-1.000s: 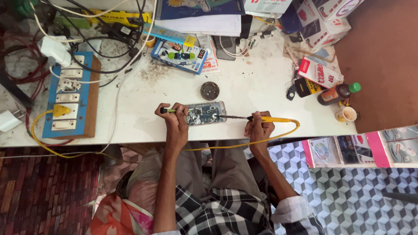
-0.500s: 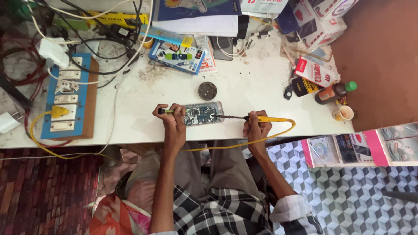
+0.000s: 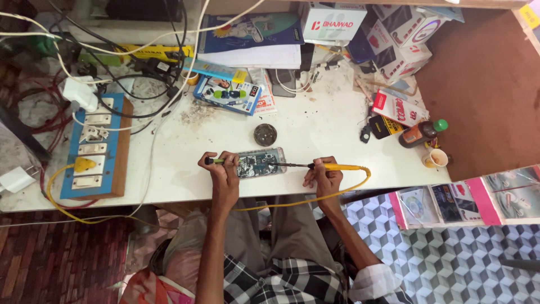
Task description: The person uses a soldering iron and a screwdriver to work on a small circuit board placed on a cluttered workbench. They repeatedly apply the soldering iron to various points on the board while holding it steady with the screwdriver, occasionally dipping the iron into a small container.
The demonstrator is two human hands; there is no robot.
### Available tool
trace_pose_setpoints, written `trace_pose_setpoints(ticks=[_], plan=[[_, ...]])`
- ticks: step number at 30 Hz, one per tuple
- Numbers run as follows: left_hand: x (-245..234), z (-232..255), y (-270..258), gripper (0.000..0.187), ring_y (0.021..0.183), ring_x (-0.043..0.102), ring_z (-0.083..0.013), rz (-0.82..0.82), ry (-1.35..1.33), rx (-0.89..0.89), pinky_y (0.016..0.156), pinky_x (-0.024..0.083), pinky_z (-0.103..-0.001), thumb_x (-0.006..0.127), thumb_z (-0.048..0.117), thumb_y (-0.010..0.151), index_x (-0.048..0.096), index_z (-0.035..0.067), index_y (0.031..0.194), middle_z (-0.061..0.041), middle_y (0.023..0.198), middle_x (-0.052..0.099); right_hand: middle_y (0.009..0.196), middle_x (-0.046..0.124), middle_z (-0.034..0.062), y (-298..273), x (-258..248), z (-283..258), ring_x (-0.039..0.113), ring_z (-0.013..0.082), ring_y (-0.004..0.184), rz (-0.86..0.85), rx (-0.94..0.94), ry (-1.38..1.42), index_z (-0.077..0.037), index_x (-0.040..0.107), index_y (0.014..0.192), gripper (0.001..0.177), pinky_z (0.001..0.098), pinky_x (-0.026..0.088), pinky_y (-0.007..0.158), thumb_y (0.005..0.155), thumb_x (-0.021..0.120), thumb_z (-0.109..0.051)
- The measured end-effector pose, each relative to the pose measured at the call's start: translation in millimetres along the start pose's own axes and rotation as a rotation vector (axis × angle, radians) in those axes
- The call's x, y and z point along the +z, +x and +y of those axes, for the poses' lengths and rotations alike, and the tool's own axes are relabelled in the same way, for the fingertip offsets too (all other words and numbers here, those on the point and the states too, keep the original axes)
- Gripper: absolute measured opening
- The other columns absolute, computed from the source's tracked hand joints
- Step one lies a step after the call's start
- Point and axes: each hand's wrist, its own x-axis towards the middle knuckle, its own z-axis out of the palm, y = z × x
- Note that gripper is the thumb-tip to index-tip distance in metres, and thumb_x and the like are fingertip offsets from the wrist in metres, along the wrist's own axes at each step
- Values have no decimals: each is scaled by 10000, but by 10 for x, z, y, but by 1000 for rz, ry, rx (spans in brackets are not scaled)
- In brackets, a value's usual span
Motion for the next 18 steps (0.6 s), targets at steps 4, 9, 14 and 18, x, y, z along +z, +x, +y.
trace_pose_setpoints(ticks=[4,9,14,18], plan=[[-6,3,-12,231,900,469,-162,-11,-4,15,855,438,-292,375,24,1102,171,93,1187,-122,947,490,651,620,98,0,17,-34,608,145,518,-17,-19,-11,-6,535,1030,233,250,439,480,1073,544,-234],[-12,15,-21,211,870,433,-169,-22,32,2,837,435,-292,357,23,1124,166,92,1181,-120,937,473,635,599,81,-19,36,-85,596,120,505,-27,-50,-83,-7,544,1007,237,241,425,462,1085,529,-230],[-13,-24,-12,245,898,457,-171,-11,-38,12,863,435,-296,374,3,1093,166,97,1181,-124,939,484,592,520,35,-22,8,-29,473,74,456,1,-55,-66,-12,538,958,208,229,359,418,1082,536,-179],[-19,-15,-9,243,883,460,-167,-14,38,20,866,418,-292,375,8,1097,163,99,1173,-123,935,506,567,448,5,-15,-4,10,402,63,437,22,-55,-22,-18,522,922,197,230,322,398,1073,543,-143]])
